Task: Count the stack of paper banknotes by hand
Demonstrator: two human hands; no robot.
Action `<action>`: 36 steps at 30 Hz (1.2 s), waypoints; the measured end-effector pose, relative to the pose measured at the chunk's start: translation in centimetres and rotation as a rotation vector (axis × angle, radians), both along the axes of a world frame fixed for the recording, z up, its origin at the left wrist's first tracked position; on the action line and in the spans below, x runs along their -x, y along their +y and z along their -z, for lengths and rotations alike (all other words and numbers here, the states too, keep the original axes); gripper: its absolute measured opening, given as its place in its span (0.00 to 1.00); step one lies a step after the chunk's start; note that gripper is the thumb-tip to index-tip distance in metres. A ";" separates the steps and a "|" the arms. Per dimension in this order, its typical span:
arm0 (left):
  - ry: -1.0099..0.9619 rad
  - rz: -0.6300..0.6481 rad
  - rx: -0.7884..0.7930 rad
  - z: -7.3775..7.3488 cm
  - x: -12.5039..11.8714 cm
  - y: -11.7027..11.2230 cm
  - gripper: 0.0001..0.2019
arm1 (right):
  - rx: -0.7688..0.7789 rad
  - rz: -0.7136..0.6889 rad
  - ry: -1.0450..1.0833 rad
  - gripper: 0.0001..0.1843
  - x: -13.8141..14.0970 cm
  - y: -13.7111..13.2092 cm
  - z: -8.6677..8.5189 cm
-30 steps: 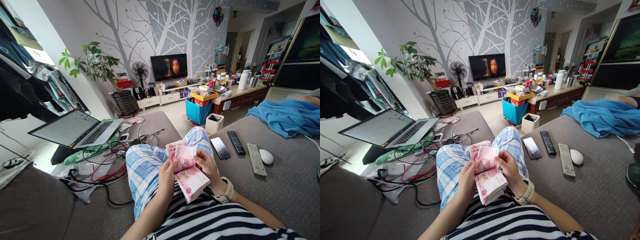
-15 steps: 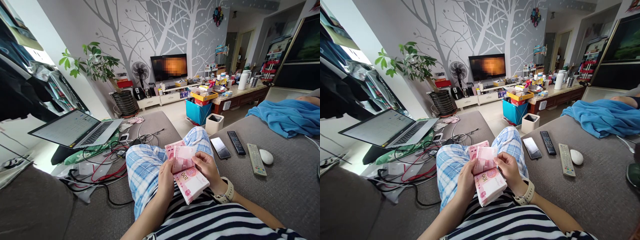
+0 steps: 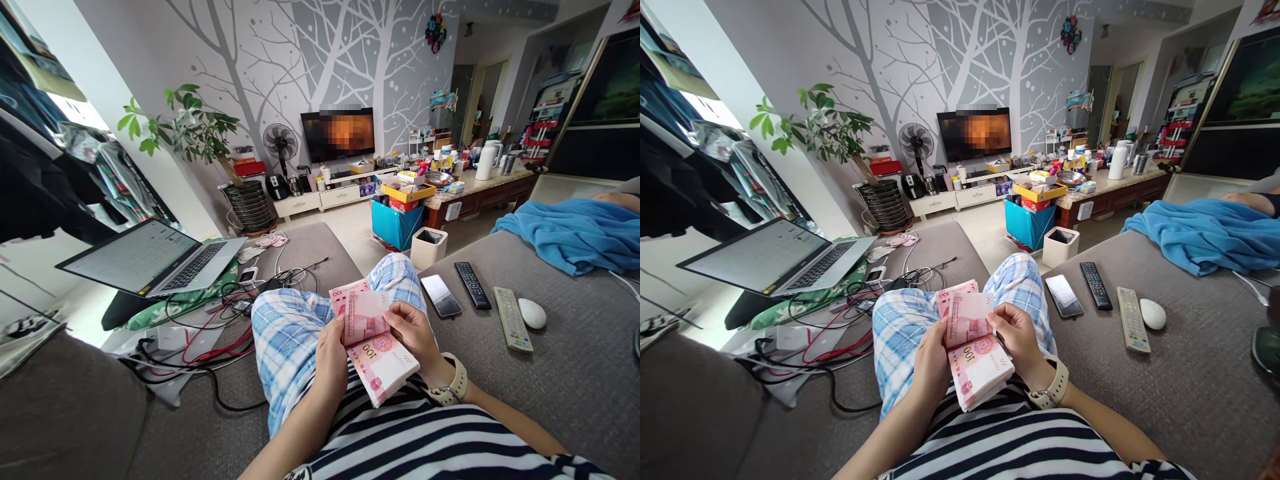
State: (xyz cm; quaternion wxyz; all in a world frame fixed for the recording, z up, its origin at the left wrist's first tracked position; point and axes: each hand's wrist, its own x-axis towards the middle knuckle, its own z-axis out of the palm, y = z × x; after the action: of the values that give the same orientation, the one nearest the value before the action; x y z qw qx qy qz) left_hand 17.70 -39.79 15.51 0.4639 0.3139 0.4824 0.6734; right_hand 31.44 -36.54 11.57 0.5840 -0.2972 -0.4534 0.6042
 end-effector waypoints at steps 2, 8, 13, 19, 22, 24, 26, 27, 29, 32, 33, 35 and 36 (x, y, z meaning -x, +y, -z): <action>-0.004 -0.002 -0.001 0.0 0.0 0.0 0.09 | 0.000 -0.003 -0.001 0.15 0.0 0.0 0.1; -0.051 0.008 -0.005 0.1 -0.1 0.1 0.09 | 0.001 -0.008 0.015 0.15 0.0 0.1 0.1; -0.049 -0.008 -0.012 -0.4 -0.3 -0.1 0.09 | -0.005 -0.012 0.018 0.15 0.0 0.1 0.1; -0.046 -0.010 -0.010 -0.6 -0.3 -0.2 0.08 | -0.004 -0.010 0.035 0.14 0.0 -0.1 0.0; -0.057 -0.015 -0.012 -0.5 -0.3 -0.1 0.08 | 0.001 -0.013 0.046 0.14 0.1 -0.2 -0.2; -0.052 -0.014 -0.017 -0.4 -0.3 -0.1 0.08 | 0.004 -0.013 0.051 0.14 0.1 -0.2 -0.4; -0.043 -0.011 -0.019 -0.5 -0.4 -0.2 0.09 | 0.004 -0.010 0.055 0.14 0.1 -0.3 -0.5; -0.040 -0.010 -0.019 -0.5 -0.4 -0.2 0.09 | 0.003 -0.009 0.055 0.14 0.1 -0.3 -0.5; -0.041 -0.009 -0.023 -0.6 -0.4 -0.3 0.09 | 0.001 -0.004 0.052 0.14 0.1 -0.3 -0.6; -0.060 0.000 -0.028 -0.6 -0.5 -0.3 0.09 | 0.000 0.003 0.045 0.14 0.1 -0.3 -0.7; -0.067 0.001 -0.027 -0.6 -0.5 -0.3 0.09 | 0.001 0.004 0.044 0.14 0.1 -0.4 -0.7; -0.076 -0.001 -0.021 -0.5 -0.5 -0.2 0.09 | 0.002 0.005 0.042 0.14 0.1 -0.4 -0.7; -0.079 -0.005 -0.016 -0.5 -0.5 -0.2 0.09 | 0.003 0.004 0.041 0.14 0.1 -0.4 -0.7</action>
State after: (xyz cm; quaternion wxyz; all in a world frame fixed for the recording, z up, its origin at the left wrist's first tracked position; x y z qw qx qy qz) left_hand 18.19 -40.00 16.03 0.4784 0.2898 0.4590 0.6903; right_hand 31.31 -36.89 12.28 0.5941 -0.2864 -0.4397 0.6097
